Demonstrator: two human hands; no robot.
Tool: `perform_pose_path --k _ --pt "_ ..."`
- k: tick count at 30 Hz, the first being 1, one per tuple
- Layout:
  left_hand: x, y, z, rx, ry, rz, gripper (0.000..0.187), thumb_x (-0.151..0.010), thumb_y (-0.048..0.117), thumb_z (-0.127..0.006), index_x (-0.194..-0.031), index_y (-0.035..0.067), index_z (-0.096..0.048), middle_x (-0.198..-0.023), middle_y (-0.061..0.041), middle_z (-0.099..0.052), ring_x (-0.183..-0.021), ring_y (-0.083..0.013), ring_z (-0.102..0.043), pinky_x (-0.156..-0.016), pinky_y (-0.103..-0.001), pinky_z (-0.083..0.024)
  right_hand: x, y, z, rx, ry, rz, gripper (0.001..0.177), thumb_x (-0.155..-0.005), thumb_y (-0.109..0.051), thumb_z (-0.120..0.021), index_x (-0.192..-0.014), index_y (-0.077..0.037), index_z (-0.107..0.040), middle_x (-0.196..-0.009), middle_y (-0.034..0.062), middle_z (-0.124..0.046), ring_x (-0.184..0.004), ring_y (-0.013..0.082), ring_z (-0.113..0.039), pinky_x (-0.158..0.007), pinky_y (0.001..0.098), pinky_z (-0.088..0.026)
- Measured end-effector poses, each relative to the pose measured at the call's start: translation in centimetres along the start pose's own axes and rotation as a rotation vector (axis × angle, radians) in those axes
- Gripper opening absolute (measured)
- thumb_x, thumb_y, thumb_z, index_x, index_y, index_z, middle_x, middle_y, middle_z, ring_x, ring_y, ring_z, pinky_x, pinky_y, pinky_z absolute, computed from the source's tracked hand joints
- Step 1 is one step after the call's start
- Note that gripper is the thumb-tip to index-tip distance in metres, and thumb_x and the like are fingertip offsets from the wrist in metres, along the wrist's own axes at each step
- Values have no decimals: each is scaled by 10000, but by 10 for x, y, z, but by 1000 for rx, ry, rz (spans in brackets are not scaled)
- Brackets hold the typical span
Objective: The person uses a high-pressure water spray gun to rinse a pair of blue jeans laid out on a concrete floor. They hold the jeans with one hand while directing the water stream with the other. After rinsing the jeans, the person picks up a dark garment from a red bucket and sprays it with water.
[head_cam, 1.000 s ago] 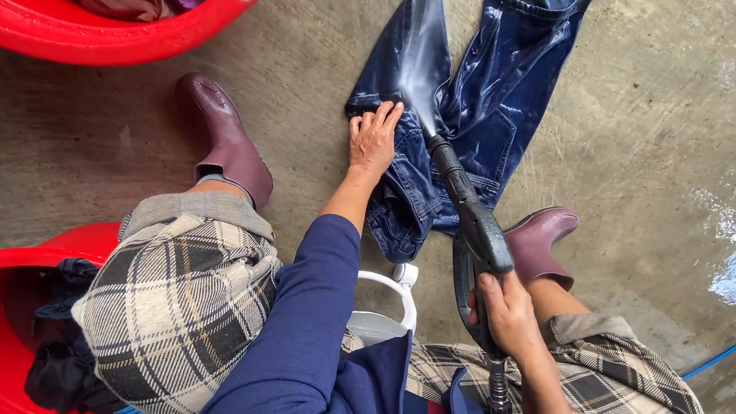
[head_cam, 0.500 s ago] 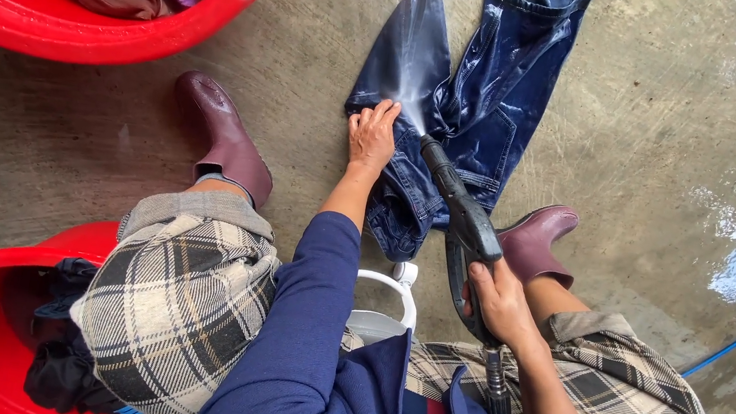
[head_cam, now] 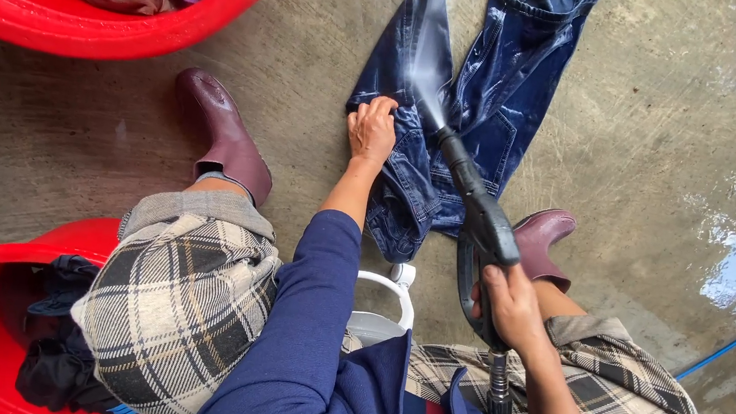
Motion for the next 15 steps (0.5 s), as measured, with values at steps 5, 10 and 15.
perform_pose_path --k 5,10,15 --pt "-14 23 32 -153 16 -14 512 -921 341 -721 -1347 269 -448 -1134 17 -601 -991 -239 -617 -943 -445 -451 -4 -14 7 9 14 -7 244 -1069 -305 -469 -1030 -95 -588 -560 138 -710 -466 271 -705 -521 406 -571" --pt "-36 31 25 -720 323 -131 793 -573 655 -834 -1209 293 -531 -928 80 -575 -815 -133 -621 -1106 -440 -329 14 -12 57 210 223 22 325 -1073 -308 -532 -1226 -39 -630 -914 307 -712 -902 464 -693 -864 589 -506" --pt "-47 39 56 -491 606 -387 132 -800 159 -695 -737 206 -589 -568 10 -529 -505 -228 -589 -651 -409 -437 17 30 101 -192 265 73 228 -1135 -264 -394 -1124 -50 -470 -686 204 -691 -491 294 -683 -477 405 -582"
Point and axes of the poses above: each hand's wrist, its own x-axis away from the middle knuckle, its own z-axis out of the back of the hand, y = z × x, the point moved 9 cm from there along -x, towards the middle knuckle
